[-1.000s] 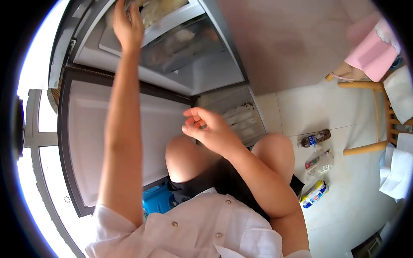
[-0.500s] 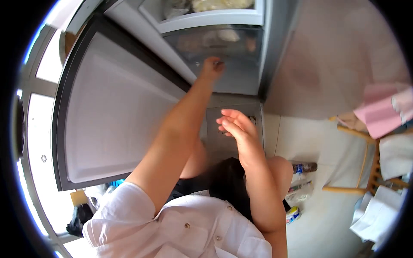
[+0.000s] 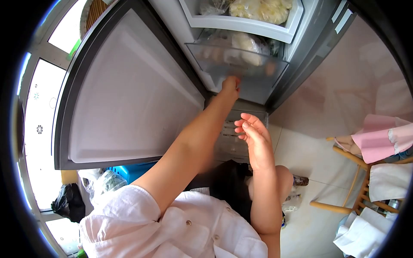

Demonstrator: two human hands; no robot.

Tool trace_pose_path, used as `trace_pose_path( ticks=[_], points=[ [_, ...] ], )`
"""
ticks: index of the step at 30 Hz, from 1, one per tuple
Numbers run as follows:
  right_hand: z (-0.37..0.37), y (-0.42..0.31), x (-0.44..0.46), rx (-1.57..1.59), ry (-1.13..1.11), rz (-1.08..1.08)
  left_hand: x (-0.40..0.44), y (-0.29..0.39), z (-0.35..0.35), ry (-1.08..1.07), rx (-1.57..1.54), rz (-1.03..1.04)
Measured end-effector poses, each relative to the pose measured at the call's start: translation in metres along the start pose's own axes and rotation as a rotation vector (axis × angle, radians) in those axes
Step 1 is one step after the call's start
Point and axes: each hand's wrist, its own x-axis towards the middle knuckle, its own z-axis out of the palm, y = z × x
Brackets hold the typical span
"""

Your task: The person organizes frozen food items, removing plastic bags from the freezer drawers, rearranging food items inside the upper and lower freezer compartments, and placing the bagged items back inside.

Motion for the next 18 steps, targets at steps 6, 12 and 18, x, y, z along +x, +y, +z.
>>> trace_pose_path(
  ticks=[6,12,18],
  points=[
    [0.008,0.001,0.0,-0.05,-0.065,-0.041,-0.016,-0.028,-0.037,0.108,-0.034,-0.156],
    [0.017,0.004,0.004,-0.122,-0.151,-0.099,0.0,-0.069,-0.072,0.157,-0.098,-0.193],
    [0.026,0.006,0.005,-0.157,-0.231,-0.141,-0.038,-0.062,-0.082,0.05,-0.106,-0.216]
  ],
)
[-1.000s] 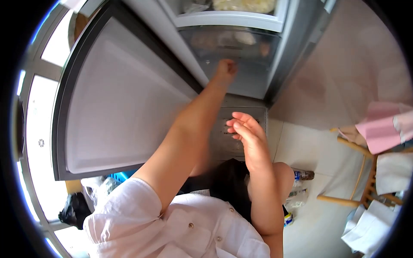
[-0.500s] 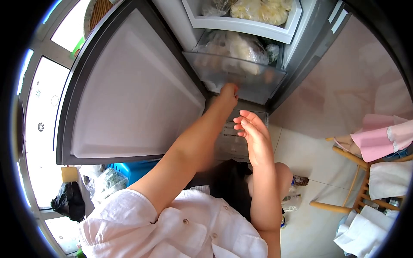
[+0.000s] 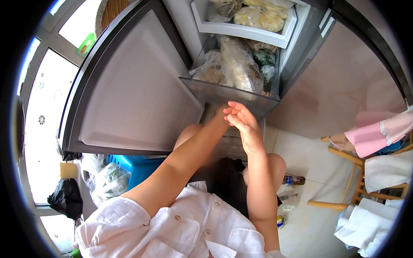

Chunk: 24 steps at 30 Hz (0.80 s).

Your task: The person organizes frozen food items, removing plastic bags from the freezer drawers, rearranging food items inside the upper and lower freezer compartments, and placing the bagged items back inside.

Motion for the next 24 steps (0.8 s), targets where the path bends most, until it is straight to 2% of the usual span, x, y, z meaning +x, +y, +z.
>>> trace_pose_path(
  ticks=[4,7,9,10,13,16,19,20,21,23,24],
  points=[
    [-0.001,0.001,0.003,-0.005,-0.059,-0.017,-0.059,0.015,0.001,-0.204,0.023,-0.031],
    [-0.007,0.001,0.006,0.122,-0.143,-0.054,-0.099,0.015,-0.005,-0.365,0.058,-0.02],
    [-0.011,-0.002,0.004,0.251,-0.257,-0.091,-0.122,0.009,-0.014,-0.474,0.096,0.043],
    [-0.013,-0.004,0.002,0.29,-0.284,-0.114,-0.14,0.007,-0.021,-0.463,0.148,0.07],
    [-0.023,-0.003,-0.001,0.339,-0.347,-0.151,-0.259,0.05,-0.041,-0.514,0.231,0.154],
    [-0.024,0.0,-0.001,0.286,-0.351,-0.129,-0.302,0.064,-0.087,-0.793,0.358,0.293],
    [-0.022,0.005,0.0,0.23,-0.386,-0.08,-0.358,0.095,-0.131,-0.898,0.554,0.433],
    [-0.021,0.007,0.001,0.219,-0.4,-0.057,-0.376,0.104,-0.147,-0.862,0.627,0.572],
    [-0.02,0.008,0.001,0.204,-0.408,-0.042,-0.388,0.115,-0.164,-0.797,0.86,0.833],
    [-0.019,0.012,0.002,0.2,-0.433,-0.027,-0.412,0.13,-0.196,-0.662,1.176,1.054],
    [-0.019,0.013,0.003,0.202,-0.466,-0.018,-0.42,0.131,-0.21,-0.525,1.287,1.248]
  ],
)
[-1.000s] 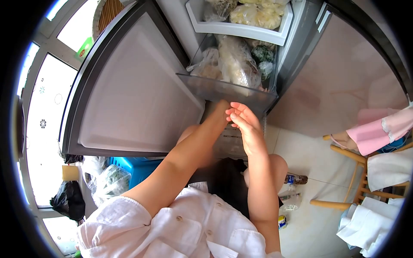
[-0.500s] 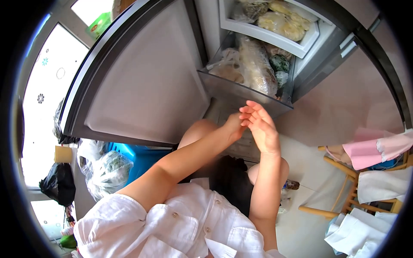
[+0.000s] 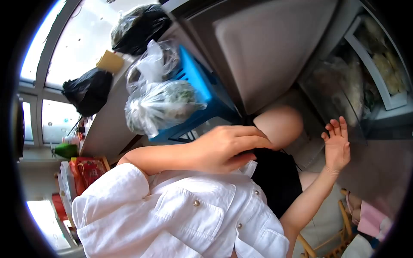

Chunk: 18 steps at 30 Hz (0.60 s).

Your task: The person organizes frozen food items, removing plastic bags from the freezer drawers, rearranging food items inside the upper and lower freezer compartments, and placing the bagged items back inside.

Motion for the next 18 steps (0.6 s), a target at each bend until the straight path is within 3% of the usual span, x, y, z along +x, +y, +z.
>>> trace_pose_path(
  ticks=[5,7,9,11,14,18],
  points=[
    [-0.004,0.006,0.001,0.001,-0.02,0.029,-0.057,0.022,-0.068,0.213,0.484,-0.187],
    [-0.002,0.008,0.001,-0.002,-0.031,0.037,-0.081,0.008,-0.109,0.402,0.678,-0.331],
    [-0.001,0.007,0.001,-0.007,-0.034,0.044,-0.102,-0.007,-0.153,0.414,1.088,-0.685],
    [-0.001,0.008,0.0,-0.01,-0.025,0.053,-0.12,-0.025,-0.187,0.449,1.132,-0.844],
    [-0.006,0.008,-0.001,-0.006,-0.002,0.053,-0.129,-0.046,-0.208,0.288,0.985,-1.042],
    [-0.01,0.01,-0.004,-0.046,0.114,0.06,-0.133,-0.063,-0.217,0.0,0.28,-1.114]
  ],
)
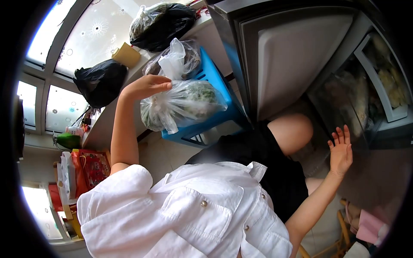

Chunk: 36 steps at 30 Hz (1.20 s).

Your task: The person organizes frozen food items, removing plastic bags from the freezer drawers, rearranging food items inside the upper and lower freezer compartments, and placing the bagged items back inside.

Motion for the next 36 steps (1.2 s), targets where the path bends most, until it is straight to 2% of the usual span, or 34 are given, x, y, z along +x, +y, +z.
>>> trace_pose_path(
  ticks=[3,4,7,9,11,13,15,27,31,36],
  points=[
    [-0.002,0.001,-0.002,0.001,0.02,0.014,-0.013,-0.012,-0.001,-0.028,0.142,0.186],
    [-0.004,0.001,-0.002,0.004,0.023,0.017,-0.017,-0.012,-0.001,-0.064,0.182,0.148],
    [-0.016,0.004,-0.003,0.035,-0.019,0.024,-0.036,-0.004,0.006,-0.067,0.25,0.232],
    [-0.008,0.004,-0.002,0.037,-0.018,0.042,-0.041,-0.011,0.017,-0.027,0.212,0.245],
    [0.004,0.002,-0.003,0.042,-0.037,0.019,-0.046,-0.005,0.025,0.126,0.346,0.254],
    [0.007,0.0,-0.004,0.053,0.028,0.015,-0.047,0.003,0.027,0.187,0.481,0.297],
    [0.005,0.0,-0.004,0.047,0.043,0.013,-0.043,0.004,0.029,0.183,0.469,0.322],
    [0.011,-0.006,-0.007,0.01,0.035,-0.033,-0.047,0.02,0.02,0.146,0.468,0.179],
    [0.012,-0.006,-0.007,-0.006,0.045,-0.037,-0.05,0.023,0.017,0.136,0.46,0.049],
    [0.014,-0.007,-0.007,-0.064,0.064,-0.026,-0.048,0.019,0.018,0.132,0.496,0.056]
  ],
)
